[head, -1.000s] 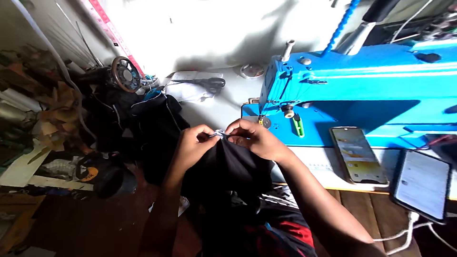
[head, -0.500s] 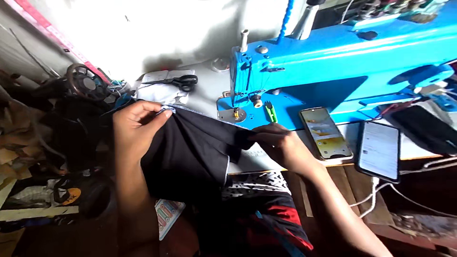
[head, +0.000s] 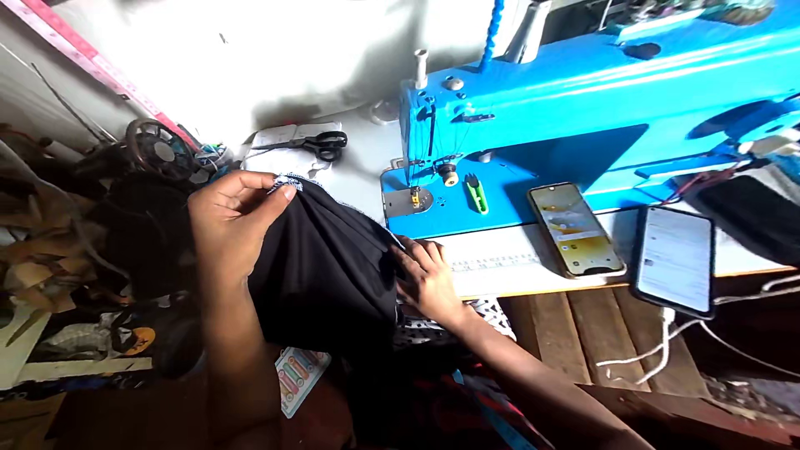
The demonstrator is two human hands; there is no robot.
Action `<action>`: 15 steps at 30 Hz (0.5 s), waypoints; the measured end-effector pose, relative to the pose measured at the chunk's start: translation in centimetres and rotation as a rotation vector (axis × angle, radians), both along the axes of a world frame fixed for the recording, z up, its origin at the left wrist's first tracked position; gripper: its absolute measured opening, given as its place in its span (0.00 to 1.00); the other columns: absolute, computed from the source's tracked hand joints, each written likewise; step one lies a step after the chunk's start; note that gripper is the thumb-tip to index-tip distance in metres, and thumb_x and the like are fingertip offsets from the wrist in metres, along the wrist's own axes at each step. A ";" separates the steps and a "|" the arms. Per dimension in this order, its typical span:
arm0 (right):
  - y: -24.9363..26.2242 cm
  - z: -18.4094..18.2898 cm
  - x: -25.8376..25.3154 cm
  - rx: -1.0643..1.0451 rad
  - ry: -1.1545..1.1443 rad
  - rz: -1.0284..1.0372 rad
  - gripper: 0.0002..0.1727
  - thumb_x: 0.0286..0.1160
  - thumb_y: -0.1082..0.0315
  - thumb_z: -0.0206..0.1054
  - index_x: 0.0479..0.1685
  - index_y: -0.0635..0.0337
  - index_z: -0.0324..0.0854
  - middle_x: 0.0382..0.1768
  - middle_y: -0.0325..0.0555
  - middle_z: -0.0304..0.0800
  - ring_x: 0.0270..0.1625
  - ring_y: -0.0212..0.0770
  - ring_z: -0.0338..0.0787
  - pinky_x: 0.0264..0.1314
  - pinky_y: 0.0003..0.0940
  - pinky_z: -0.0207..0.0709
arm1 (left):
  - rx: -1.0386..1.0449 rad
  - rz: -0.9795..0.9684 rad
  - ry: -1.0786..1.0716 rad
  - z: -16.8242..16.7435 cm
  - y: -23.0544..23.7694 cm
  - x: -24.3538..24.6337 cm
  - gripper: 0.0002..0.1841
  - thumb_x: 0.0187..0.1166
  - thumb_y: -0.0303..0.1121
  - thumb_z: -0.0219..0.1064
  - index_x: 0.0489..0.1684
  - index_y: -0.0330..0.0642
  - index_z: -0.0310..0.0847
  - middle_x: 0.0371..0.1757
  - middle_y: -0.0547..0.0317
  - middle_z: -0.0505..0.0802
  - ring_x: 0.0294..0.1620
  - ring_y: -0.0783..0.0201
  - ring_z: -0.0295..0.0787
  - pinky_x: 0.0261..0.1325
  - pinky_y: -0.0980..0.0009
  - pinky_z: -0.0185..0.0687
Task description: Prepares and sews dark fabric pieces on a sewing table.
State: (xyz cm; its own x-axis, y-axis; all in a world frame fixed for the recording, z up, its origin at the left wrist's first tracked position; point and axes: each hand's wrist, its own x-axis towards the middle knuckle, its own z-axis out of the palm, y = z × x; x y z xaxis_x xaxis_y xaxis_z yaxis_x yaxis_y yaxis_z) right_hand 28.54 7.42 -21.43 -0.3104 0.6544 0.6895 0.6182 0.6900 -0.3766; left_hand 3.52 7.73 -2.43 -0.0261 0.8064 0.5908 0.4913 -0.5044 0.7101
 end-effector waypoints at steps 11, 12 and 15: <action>0.4 6.8 3.2 -0.115 0.734 0.282 0.09 0.76 0.73 0.67 0.42 0.62 0.94 0.54 0.42 0.95 0.60 0.29 0.89 0.64 0.25 0.83 | -0.011 0.160 -0.021 -0.4 -1.3 -2.9 0.07 0.71 0.26 0.75 0.43 0.47 0.88 0.38 0.81 0.93 0.39 0.85 0.88 0.47 0.83 0.86; 0.4 7.2 3.5 -0.127 0.774 0.285 0.07 0.75 0.72 0.70 0.41 0.58 0.95 0.52 0.38 0.95 0.58 0.27 0.90 0.60 0.22 0.84 | -0.029 0.152 -0.019 -0.8 -1.6 -3.1 0.07 0.71 0.27 0.75 0.42 0.47 0.88 0.39 0.80 0.93 0.39 0.86 0.87 0.46 0.84 0.85; 0.4 7.7 4.1 -0.134 0.833 0.298 0.06 0.73 0.70 0.73 0.41 0.51 0.95 0.49 0.30 0.95 0.54 0.24 0.90 0.56 0.20 0.86 | -0.083 0.120 -0.053 -2.5 -2.0 -3.3 0.07 0.68 0.25 0.76 0.40 0.45 0.89 0.42 0.77 0.94 0.40 0.85 0.87 0.45 0.84 0.85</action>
State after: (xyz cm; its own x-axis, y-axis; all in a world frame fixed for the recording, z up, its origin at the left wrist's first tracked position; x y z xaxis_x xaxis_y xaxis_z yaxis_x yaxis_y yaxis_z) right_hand 32.63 7.81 -13.71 0.0866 0.7180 0.6906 -0.0902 0.6960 -0.7123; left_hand 0.23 5.71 -4.96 -0.1545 0.8418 0.5173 0.5056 -0.3825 0.7734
